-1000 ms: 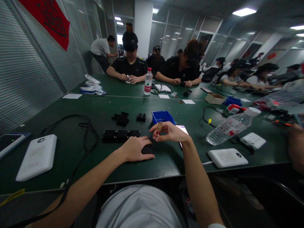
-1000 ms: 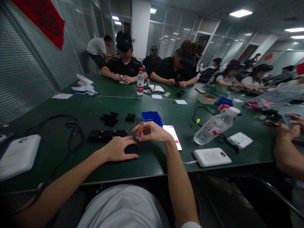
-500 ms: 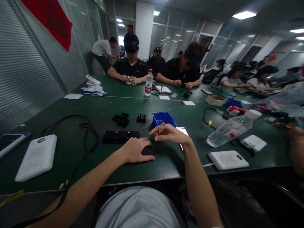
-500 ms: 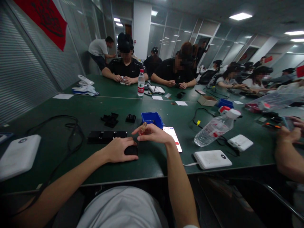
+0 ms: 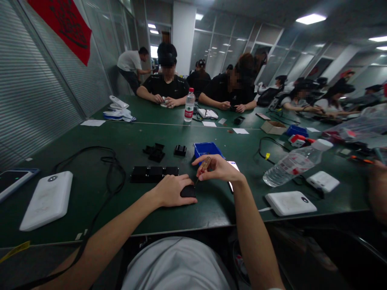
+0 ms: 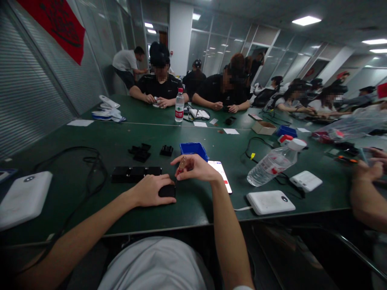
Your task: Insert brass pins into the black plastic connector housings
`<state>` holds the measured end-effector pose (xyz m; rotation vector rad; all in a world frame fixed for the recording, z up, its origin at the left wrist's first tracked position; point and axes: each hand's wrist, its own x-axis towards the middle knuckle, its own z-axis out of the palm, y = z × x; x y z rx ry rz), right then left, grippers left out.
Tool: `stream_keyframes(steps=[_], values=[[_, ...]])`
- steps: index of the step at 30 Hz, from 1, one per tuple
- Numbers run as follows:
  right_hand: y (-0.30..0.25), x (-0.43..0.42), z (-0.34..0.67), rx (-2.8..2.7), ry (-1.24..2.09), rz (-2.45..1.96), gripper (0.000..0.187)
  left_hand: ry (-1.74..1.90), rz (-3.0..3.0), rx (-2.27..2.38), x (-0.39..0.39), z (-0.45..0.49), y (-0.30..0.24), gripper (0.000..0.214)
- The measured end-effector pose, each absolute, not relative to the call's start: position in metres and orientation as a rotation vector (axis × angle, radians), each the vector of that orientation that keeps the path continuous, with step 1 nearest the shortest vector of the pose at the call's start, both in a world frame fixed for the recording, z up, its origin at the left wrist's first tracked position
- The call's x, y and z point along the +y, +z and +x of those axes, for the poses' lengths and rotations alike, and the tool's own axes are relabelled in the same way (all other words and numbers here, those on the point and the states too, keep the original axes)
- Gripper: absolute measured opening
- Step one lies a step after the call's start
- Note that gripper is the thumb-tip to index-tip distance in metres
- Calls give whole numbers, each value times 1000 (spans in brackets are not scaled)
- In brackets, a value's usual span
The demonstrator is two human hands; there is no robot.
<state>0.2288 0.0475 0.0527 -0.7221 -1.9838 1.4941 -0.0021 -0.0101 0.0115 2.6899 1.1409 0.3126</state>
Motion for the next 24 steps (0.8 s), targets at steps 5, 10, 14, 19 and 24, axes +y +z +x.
stream_keyframes(steps=[5, 10, 14, 19, 24], values=[[54, 46, 229, -1978, 1515, -716, 42, 326, 2690, 1129, -10, -2, 10, 53], [52, 48, 229, -1971, 1537, -728, 26, 324, 2682, 1135, -10, -2, 11, 54], [50, 48, 230, -1986, 1597, -733, 30, 318, 2678, 1137, -11, -1, 12, 54], [51, 45, 227, -1987, 1657, -651, 41, 332, 2678, 1142, -11, -2, 11, 55], [48, 47, 225, -2030, 1525, -609, 27, 330, 2672, 1137, -10, -2, 11, 53]])
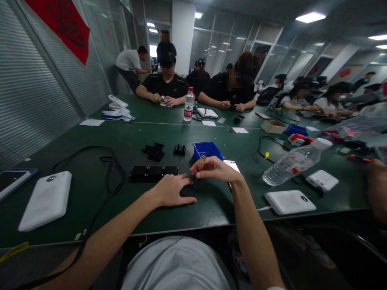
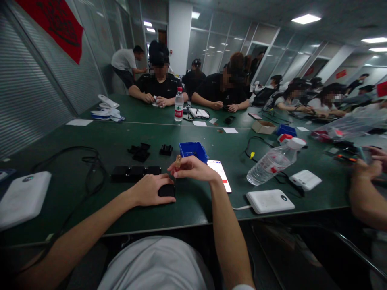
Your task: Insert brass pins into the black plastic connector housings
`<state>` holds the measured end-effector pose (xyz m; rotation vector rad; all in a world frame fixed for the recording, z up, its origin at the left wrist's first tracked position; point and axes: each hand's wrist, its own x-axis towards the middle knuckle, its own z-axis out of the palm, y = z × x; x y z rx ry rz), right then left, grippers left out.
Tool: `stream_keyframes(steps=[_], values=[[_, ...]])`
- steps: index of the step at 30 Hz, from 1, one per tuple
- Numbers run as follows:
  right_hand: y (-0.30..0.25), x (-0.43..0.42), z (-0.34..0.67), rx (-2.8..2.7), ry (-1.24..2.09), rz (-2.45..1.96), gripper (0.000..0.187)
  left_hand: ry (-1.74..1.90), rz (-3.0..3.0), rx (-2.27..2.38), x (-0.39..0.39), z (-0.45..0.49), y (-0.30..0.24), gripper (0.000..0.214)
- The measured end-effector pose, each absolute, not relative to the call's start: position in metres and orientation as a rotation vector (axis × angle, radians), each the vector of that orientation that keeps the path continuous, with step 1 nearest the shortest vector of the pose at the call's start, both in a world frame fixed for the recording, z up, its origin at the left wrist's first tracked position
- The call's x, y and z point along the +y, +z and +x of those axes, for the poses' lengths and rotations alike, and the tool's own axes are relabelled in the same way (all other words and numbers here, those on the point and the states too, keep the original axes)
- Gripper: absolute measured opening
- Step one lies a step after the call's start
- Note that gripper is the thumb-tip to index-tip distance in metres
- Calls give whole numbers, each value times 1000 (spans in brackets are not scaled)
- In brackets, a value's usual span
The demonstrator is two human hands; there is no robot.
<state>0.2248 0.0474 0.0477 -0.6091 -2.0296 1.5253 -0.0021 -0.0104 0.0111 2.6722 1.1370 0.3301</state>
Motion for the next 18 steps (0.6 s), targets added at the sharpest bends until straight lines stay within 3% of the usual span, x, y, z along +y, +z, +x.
stream_keyframes(steps=[5, 14, 18], values=[[45, 49, 225, -2032, 1448, -609, 23, 308, 2673, 1158, -10, -2, 12, 54], [52, 43, 224, -2047, 1479, -653, 37, 312, 2674, 1143, -10, -1, 11, 55], [52, 43, 226, -2062, 1497, -635, 34, 319, 2676, 1145, -10, -1, 11, 55]])
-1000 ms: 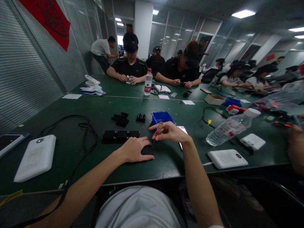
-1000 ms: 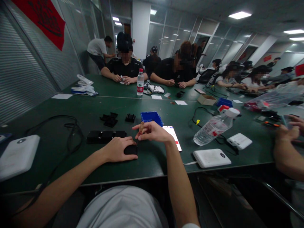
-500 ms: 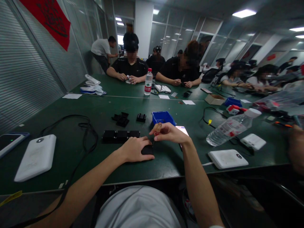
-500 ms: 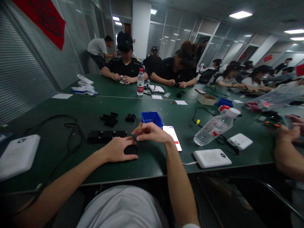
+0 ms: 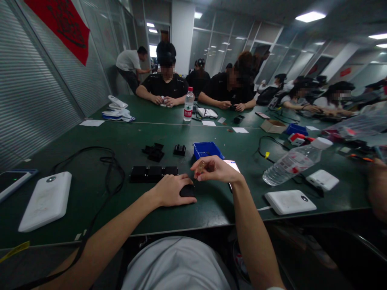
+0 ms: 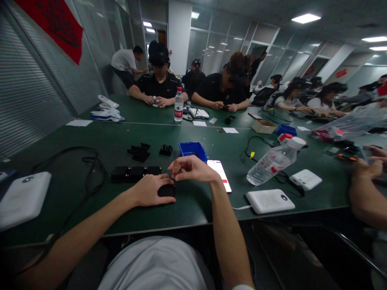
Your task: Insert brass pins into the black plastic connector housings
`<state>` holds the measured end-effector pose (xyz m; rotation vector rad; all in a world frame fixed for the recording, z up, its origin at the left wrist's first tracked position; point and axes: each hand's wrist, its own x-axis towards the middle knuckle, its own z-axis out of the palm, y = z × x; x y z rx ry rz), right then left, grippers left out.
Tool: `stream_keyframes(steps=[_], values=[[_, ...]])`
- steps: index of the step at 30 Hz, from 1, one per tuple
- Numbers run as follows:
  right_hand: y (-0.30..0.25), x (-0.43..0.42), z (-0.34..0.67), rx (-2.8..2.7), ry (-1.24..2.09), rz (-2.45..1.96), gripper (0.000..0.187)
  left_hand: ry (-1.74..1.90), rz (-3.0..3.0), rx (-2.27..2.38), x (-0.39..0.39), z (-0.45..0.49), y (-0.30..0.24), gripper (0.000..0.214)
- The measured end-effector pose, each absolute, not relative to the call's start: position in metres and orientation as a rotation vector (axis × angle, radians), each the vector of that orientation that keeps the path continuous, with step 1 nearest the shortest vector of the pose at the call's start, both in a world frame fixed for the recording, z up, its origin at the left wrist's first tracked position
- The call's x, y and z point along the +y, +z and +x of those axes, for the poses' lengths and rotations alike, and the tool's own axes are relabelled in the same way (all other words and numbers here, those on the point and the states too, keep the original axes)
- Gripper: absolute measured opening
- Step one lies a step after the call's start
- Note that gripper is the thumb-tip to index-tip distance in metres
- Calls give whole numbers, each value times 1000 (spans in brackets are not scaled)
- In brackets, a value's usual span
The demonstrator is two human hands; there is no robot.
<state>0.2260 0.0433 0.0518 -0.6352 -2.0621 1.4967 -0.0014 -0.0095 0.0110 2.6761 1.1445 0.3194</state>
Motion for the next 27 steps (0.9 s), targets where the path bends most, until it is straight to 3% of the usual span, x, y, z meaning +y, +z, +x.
stream_keyframes(steps=[18, 24, 27], values=[[47, 46, 222, -2103, 1408, -654, 26, 307, 2686, 1173, -10, -2, 11, 56], [51, 44, 222, -2029, 1516, -678, 82, 282, 2688, 1154, -11, -2, 14, 53], [53, 42, 223, -2036, 1512, -704, 87, 286, 2684, 1148, -10, -3, 14, 54]])
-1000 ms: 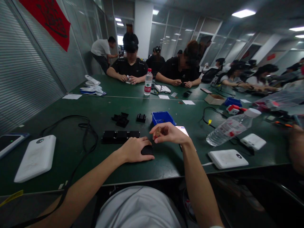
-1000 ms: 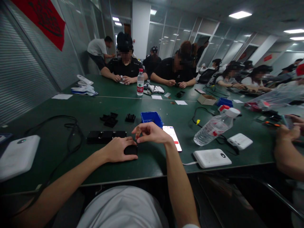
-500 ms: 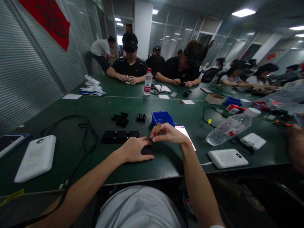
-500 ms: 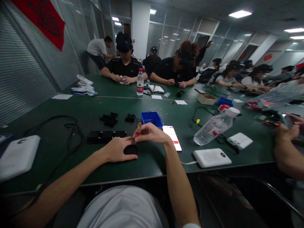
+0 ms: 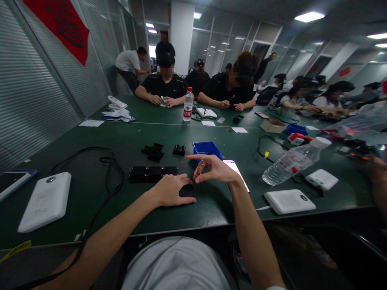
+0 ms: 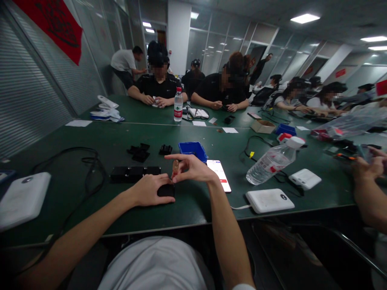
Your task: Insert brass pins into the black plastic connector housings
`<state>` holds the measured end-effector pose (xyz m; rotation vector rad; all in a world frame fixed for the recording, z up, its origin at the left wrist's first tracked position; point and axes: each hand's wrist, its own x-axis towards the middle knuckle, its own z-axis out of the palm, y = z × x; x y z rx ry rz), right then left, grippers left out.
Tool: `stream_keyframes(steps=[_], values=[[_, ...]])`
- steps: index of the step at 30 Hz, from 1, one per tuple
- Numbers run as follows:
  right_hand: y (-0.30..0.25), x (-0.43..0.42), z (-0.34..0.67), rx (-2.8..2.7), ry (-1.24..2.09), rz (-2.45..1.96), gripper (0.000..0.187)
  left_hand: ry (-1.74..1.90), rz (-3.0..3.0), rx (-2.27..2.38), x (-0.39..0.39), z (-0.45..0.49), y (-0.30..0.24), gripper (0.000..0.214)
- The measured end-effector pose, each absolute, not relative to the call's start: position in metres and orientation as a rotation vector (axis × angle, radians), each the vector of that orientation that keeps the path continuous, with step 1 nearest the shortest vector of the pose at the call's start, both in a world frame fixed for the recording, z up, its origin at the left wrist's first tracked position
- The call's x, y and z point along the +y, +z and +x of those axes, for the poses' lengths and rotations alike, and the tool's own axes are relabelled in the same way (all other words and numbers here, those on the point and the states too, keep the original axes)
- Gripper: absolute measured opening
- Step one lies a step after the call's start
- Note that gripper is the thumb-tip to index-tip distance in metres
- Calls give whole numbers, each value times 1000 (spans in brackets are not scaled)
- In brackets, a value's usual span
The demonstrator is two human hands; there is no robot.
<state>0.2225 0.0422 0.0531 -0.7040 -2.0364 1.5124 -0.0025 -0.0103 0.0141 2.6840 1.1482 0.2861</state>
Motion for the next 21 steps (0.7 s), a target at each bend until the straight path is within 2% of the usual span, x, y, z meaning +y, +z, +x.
stream_keyframes(steps=[2, 5, 7, 21], values=[[54, 42, 223, -2042, 1513, -712, 73, 297, 2686, 1149, -10, -2, 14, 54], [54, 43, 225, -2056, 1522, -682, 36, 309, 2687, 1153, -10, -2, 13, 54], [53, 44, 227, -2063, 1528, -639, 24, 313, 2688, 1148, -10, -2, 14, 54], [52, 45, 223, -2165, 1471, -614, 28, 352, 2672, 1200, -13, -4, 15, 67]])
